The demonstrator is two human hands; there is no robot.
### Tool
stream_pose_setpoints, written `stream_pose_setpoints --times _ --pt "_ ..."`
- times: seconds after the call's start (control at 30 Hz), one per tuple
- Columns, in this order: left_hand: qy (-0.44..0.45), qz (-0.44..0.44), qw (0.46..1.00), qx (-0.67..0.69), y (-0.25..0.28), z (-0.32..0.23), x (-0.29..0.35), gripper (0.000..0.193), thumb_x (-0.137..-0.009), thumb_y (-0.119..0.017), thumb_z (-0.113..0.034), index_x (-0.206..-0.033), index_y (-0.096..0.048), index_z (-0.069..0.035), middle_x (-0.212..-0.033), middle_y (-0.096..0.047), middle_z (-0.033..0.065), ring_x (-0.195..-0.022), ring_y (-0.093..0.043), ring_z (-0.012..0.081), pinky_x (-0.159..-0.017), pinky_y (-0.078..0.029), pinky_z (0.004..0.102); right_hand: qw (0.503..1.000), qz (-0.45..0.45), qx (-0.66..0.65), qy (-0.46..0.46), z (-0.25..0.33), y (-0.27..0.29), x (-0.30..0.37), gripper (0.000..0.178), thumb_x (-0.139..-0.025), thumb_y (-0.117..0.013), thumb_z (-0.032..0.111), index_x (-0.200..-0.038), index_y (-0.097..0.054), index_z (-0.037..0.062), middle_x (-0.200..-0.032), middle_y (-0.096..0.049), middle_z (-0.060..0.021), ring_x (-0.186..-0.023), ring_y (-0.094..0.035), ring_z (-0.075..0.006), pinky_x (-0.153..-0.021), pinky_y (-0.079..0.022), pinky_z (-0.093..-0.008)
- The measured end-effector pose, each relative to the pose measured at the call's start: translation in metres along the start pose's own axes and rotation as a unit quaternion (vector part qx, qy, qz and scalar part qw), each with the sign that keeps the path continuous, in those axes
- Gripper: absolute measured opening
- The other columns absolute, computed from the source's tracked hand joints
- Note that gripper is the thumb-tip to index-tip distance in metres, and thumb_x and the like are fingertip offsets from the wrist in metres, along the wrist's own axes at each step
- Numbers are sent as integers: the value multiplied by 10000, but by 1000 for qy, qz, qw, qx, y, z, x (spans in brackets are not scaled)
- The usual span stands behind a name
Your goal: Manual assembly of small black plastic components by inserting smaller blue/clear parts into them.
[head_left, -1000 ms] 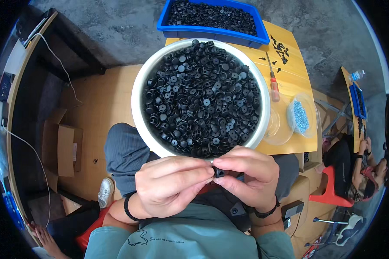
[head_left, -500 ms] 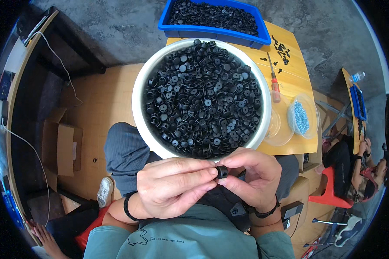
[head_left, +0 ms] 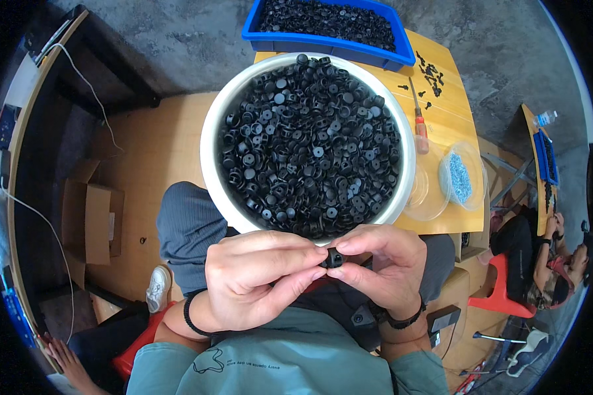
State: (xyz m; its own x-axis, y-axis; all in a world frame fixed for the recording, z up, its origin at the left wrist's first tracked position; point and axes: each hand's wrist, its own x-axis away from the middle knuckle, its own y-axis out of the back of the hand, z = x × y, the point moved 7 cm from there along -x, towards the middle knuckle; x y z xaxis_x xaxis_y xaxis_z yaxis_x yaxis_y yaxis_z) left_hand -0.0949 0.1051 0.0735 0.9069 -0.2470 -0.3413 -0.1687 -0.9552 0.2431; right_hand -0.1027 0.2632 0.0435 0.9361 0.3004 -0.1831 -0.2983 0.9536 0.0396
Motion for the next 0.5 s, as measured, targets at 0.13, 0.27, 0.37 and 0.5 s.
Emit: stream_pose_setpoints --times 0.13,0.27,0.37,0.5 --pt "-6 6 1000 -19 -1 -2 0 153 -684 -744 2 -831 -702 18 -809 -684 154 -724 -680 233 -651 -540 275 993 13 79 92 15 -2 -4 220 -709 -748 37 -898 -637 15 -835 -682 -115 -715 -672 -221 -626 -524 -280" --pt "-8 0 1000 -22 -3 -1 0 151 -679 -751 -1 -822 -704 15 -802 -681 157 -721 -679 229 -646 -539 271 965 -4 207 159 32 -8 -1 216 -691 -735 26 -882 -633 20 -841 -679 -124 -717 -670 -265 -620 -539 -312" --pt "-40 7 999 -3 -4 -3 -1 150 -710 -716 46 -858 -690 54 -823 -672 172 -697 -671 211 -605 -543 252 974 5 186 130 31 -6 0 198 -708 -720 15 -888 -638 27 -859 -682 -117 -729 -675 -254 -631 -542 -320" --pt "-38 38 997 51 -4 -2 0 197 -696 -756 0 -878 -695 44 -830 -658 136 -676 -654 184 -601 -529 249 987 35 97 123 24 -4 0 198 -723 -700 -2 -910 -641 31 -877 -685 -113 -739 -677 -241 -642 -540 -318"
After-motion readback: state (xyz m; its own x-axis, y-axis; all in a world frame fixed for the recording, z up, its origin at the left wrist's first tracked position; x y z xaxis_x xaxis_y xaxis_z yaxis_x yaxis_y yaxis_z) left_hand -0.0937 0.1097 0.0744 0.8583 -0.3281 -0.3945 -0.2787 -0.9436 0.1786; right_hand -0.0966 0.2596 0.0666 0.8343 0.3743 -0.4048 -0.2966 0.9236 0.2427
